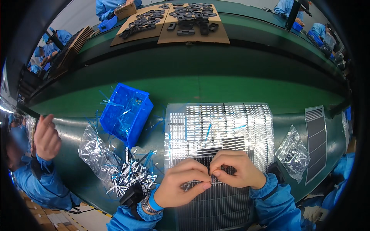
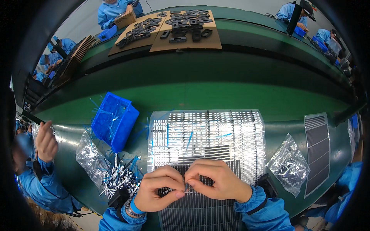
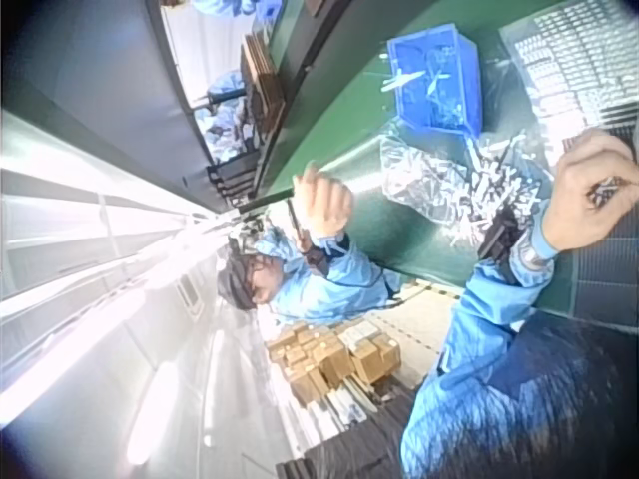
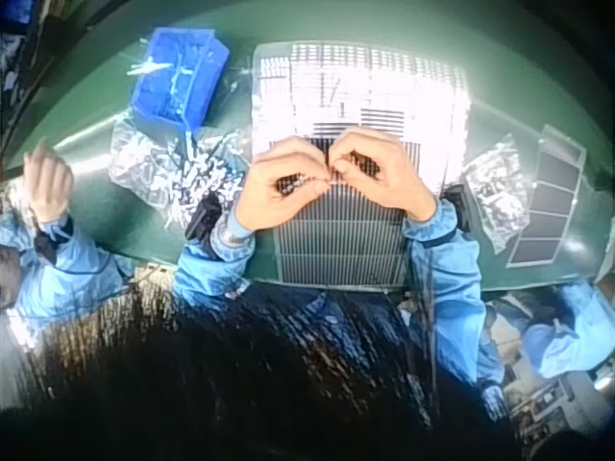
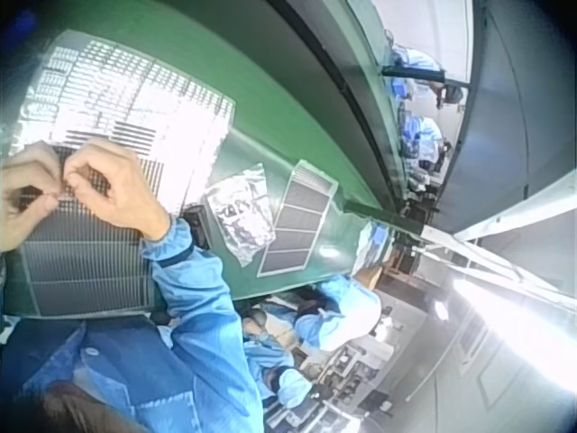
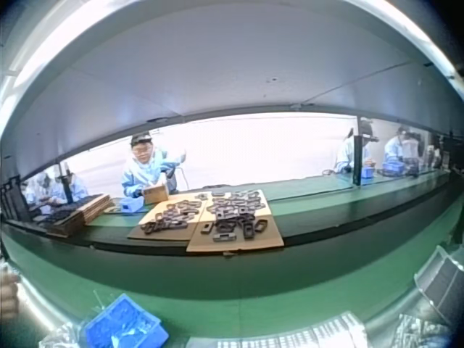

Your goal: The person is assembling thin blue strips into a grid-like electronic component on a factory assembly line.

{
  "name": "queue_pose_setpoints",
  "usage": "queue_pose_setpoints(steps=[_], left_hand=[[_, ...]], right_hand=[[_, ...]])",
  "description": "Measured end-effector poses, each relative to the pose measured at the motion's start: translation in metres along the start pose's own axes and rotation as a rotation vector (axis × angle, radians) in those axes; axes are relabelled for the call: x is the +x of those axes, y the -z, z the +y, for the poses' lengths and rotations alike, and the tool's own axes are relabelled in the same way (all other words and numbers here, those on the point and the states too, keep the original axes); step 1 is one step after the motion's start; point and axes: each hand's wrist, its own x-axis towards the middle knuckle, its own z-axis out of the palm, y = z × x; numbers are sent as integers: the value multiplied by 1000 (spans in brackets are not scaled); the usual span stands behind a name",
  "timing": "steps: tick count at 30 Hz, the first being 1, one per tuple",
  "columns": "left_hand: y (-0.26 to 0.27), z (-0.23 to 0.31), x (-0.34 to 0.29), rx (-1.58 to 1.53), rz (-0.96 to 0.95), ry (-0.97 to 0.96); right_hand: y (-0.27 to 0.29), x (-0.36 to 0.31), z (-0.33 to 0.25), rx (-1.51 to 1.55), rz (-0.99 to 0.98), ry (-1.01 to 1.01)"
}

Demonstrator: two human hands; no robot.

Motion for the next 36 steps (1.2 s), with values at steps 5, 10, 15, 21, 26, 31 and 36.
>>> queue_pose_setpoints(steps=[5,10,15,21,26,31,36], left_hand=[[-2,2,0,-138,34,39],[-5,1,-9,-248,46,159],[-3,-2,-10,-131,195,258],[-2,-2,-9,-108,178,271],[-1,-1,-9,-94,138,294],[-5,0,-8,-91,139,315],[-5,-1,-8,-90,139,305]], right_hand=[[-2,0,2,-32,8,-2],[-2,-1,5,-22,-22,4],[-4,-3,-4,-52,136,13],[-6,-2,6,-289,244,206],[-7,-1,8,-325,295,231],[-6,-3,13,-415,276,323],[-5,-3,12,-424,278,334]])
